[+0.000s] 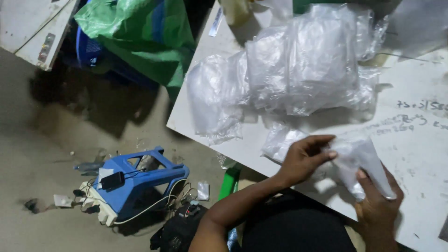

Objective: Sorting, smoothing, and stacking plastic bags on a work table in a factory setting.

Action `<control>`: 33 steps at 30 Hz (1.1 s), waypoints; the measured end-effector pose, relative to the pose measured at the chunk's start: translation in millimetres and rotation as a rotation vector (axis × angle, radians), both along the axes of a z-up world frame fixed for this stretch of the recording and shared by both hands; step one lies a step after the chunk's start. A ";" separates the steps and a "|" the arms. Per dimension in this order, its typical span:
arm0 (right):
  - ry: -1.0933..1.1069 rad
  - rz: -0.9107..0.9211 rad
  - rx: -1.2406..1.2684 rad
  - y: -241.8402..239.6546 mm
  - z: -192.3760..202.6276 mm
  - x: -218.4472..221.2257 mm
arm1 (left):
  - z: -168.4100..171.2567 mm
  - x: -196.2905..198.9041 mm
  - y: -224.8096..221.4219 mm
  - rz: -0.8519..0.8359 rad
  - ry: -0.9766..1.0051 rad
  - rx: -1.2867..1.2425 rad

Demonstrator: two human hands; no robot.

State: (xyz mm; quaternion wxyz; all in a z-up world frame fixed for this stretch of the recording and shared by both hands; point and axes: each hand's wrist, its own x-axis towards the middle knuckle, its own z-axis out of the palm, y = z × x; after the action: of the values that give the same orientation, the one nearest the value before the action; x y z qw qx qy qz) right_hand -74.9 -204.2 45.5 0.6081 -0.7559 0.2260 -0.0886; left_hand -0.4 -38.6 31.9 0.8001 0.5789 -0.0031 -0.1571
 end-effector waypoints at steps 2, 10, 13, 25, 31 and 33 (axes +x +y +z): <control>-0.057 -0.052 0.012 3.3 4.3 6.0 | 4.2 20.1 55.6 0.218 -0.101 0.061; -0.049 0.002 -0.150 -3.2 32.3 12.0 | 23.5 59.7 237.2 1.096 -0.195 0.703; 0.075 0.007 -0.065 2.8 38.6 6.7 | 5.1 55.2 265.7 0.795 0.209 0.841; 0.244 -0.254 -0.125 -29.3 10.9 -12.1 | 58.1 5.6 81.0 0.208 -0.549 0.864; 0.267 -0.572 -0.180 -211.7 -142.0 -107.1 | -8.3 20.8 -44.5 -0.440 0.243 -0.191; 0.043 -0.393 -0.247 -220.7 -142.6 -115.0 | -42.4 32.1 -67.3 -0.725 0.666 -0.940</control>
State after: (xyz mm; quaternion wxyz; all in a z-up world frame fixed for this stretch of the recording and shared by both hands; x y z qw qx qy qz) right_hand -189.9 -424.9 -97.2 0.4769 -0.7678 0.3691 -0.2162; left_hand 31.7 -105.9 -10.5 0.8217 0.0531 -0.0184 -0.5671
